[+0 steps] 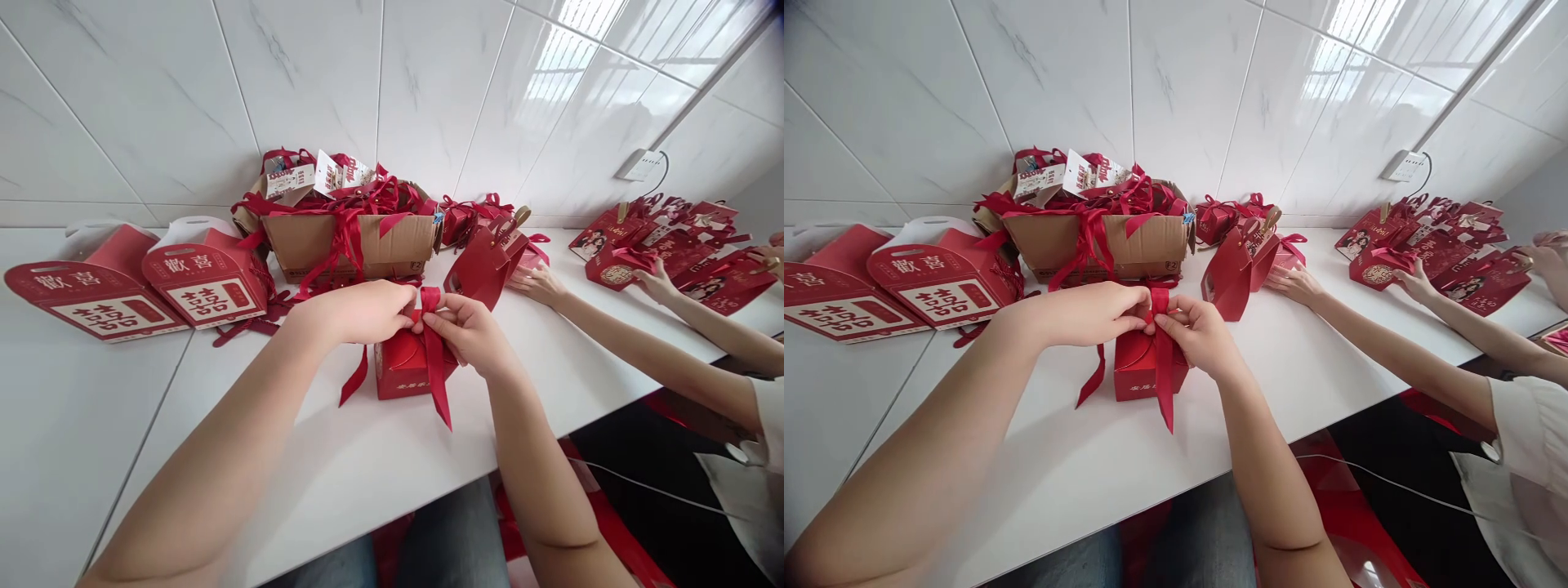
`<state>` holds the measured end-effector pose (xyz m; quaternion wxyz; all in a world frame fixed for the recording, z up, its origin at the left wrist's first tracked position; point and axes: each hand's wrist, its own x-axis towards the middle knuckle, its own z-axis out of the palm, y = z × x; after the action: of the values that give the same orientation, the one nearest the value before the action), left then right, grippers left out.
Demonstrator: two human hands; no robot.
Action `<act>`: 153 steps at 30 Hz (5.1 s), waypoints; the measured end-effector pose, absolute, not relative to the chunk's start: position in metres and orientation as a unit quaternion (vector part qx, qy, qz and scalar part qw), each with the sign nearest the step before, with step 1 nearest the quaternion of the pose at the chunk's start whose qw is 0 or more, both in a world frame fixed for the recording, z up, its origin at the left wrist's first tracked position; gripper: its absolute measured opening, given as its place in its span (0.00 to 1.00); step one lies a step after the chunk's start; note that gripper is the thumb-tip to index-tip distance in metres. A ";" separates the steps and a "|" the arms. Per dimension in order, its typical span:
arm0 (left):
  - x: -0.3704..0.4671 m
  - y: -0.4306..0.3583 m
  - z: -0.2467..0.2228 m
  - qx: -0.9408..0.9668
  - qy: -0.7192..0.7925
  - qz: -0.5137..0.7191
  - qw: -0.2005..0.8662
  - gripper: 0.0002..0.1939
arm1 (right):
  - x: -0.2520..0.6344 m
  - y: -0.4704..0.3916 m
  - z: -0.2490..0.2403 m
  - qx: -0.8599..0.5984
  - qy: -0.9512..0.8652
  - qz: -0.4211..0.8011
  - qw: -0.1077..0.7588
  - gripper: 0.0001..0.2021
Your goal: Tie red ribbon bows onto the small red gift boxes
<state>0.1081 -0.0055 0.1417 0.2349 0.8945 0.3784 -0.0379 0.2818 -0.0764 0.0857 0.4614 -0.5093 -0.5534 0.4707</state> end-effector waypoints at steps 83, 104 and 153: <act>0.121 0.009 0.121 0.870 0.303 0.248 0.300 0.09 | 0.272 -0.067 0.070 -0.592 -0.537 0.219 0.559 0.10; 0.120 0.009 0.117 0.889 0.266 0.223 0.300 0.10 | 0.276 -0.058 0.062 -0.579 -0.573 0.221 0.536 0.12; 0.122 0.011 0.113 0.873 0.315 0.266 0.260 0.09 | 0.279 -0.055 0.059 -0.520 -0.514 0.352 0.584 0.15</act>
<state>0.1223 0.0111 0.1135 0.2596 0.8734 0.3147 0.2660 0.2794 -0.0551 0.0595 0.5842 -0.5202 -0.5139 0.3520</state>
